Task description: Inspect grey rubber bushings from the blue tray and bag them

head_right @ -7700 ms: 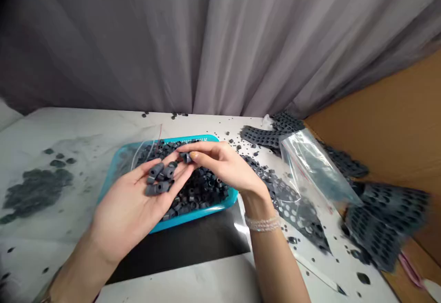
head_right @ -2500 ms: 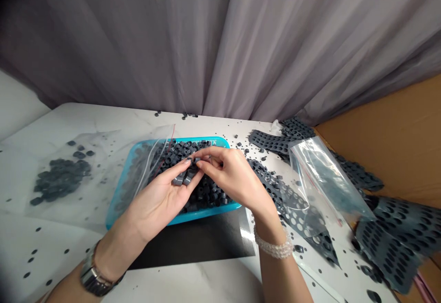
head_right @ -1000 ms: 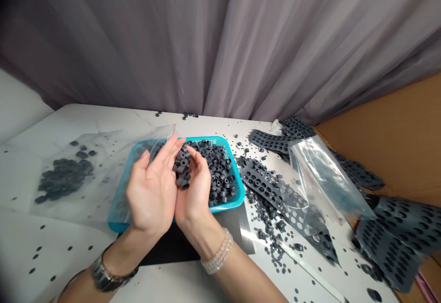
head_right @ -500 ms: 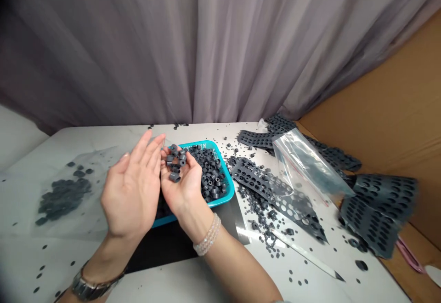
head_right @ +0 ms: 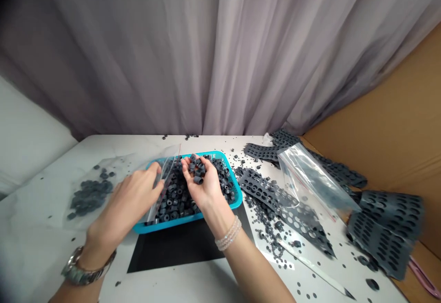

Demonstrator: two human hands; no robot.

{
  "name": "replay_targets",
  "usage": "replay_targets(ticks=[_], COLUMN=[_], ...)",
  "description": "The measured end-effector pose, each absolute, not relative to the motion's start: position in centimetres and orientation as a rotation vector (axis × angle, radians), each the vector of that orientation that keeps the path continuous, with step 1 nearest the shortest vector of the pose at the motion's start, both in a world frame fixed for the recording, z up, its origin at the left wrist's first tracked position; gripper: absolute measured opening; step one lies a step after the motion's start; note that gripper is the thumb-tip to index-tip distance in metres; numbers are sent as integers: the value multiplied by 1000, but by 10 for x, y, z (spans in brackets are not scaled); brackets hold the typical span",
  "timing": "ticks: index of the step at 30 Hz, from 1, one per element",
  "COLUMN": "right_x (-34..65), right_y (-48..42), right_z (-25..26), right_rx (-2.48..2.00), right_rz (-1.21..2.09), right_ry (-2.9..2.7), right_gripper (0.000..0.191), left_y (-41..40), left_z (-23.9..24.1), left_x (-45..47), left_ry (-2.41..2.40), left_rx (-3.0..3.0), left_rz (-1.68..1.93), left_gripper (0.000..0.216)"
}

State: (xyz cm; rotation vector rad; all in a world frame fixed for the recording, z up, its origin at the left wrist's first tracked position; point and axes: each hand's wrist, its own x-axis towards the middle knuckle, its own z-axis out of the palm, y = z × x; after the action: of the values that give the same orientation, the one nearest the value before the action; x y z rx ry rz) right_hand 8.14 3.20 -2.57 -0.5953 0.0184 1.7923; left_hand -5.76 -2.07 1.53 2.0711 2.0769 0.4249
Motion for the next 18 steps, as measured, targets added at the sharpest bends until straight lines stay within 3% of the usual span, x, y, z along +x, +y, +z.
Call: replay_targets(ticks=[6, 12, 15, 18], right_x=[57, 35, 21, 4], right_y=[28, 40, 48, 54], right_z=[-20, -27, -27, -20], right_rx=[-664, -856, -964, -1066], right_rz=[1832, 1760, 1734, 1774], right_ry=[-73, -263, -401, -583], right_gripper=[10, 17, 10, 25], left_y=[-19, -11, -8, -6], left_z=[15, 10, 11, 13], left_x=[-65, -72, -77, -85], left_ry=[2116, 2148, 2181, 2229], left_rx=[1925, 1976, 1994, 1988], left_rz=[619, 546, 573, 637], left_gripper=[15, 21, 24, 28])
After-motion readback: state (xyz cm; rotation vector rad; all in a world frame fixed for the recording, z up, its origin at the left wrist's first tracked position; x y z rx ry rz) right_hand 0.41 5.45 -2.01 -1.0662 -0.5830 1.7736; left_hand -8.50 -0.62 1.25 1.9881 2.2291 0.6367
